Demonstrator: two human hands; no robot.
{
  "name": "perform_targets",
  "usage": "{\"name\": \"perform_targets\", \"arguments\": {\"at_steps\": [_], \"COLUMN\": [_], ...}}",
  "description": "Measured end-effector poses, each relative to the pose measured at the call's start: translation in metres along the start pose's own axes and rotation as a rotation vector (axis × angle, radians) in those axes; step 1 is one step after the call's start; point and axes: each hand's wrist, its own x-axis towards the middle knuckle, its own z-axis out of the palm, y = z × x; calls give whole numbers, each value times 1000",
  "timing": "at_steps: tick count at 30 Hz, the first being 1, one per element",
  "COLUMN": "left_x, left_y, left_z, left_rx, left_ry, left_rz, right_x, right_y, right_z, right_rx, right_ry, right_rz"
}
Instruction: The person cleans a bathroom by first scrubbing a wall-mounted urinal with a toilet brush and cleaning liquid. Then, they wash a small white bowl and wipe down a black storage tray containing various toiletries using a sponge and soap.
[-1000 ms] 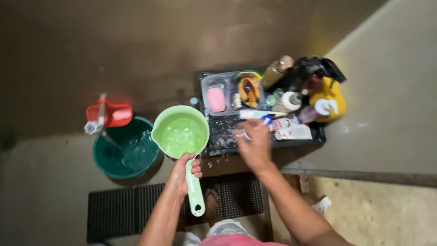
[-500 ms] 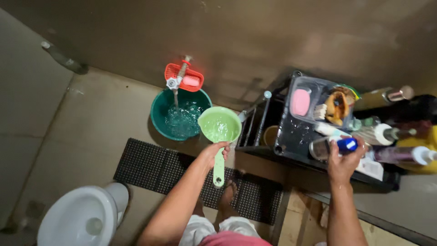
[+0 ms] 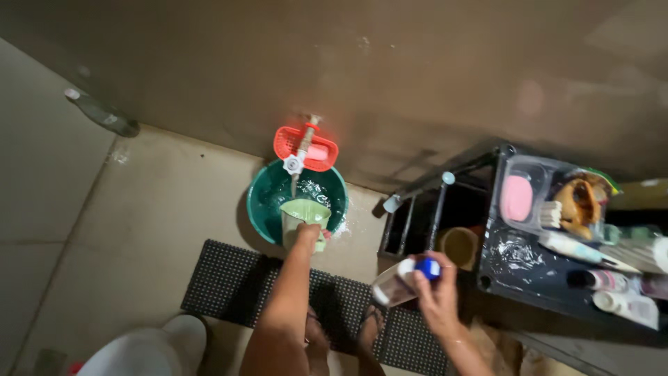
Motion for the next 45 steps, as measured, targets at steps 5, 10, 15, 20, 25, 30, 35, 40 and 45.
{"name": "perform_targets", "arguments": {"at_steps": [5, 10, 15, 20, 25, 30, 35, 40, 45], "left_x": [-12, -109, -247, -313, -322, -318, -317, -316, -297], "left_y": [13, 42, 78, 122, 120, 107, 85, 67, 42], "left_z": [-21, -42, -31, -45, -67, -89, -83, -65, -66], "left_rx": [176, 123, 321, 487, 388, 588, 620, 301, -39], "left_ry": [30, -589, -701, -355, -413, -270, -36, -64, 140], "left_rz": [102, 328, 728, 939, 801, 1001, 933, 1010, 1143], "right_x": [21, 64, 79, 78, 87, 102, 116, 150, 137], "right_y": [2, -25, -60, -102, -150, -172, -149, -139, -117], "right_z": [60, 106, 141, 160, 152, 153, 173, 183, 223], "right_rx": [-96, -179, -185, -199, -306, -399, -453, -308, 56], "right_ry": [-138, -311, -377, -525, -688, -817, -845, -966, -1205], "right_rz": [328, -155, -303, -252, -489, -661, -702, -296, -96]}}
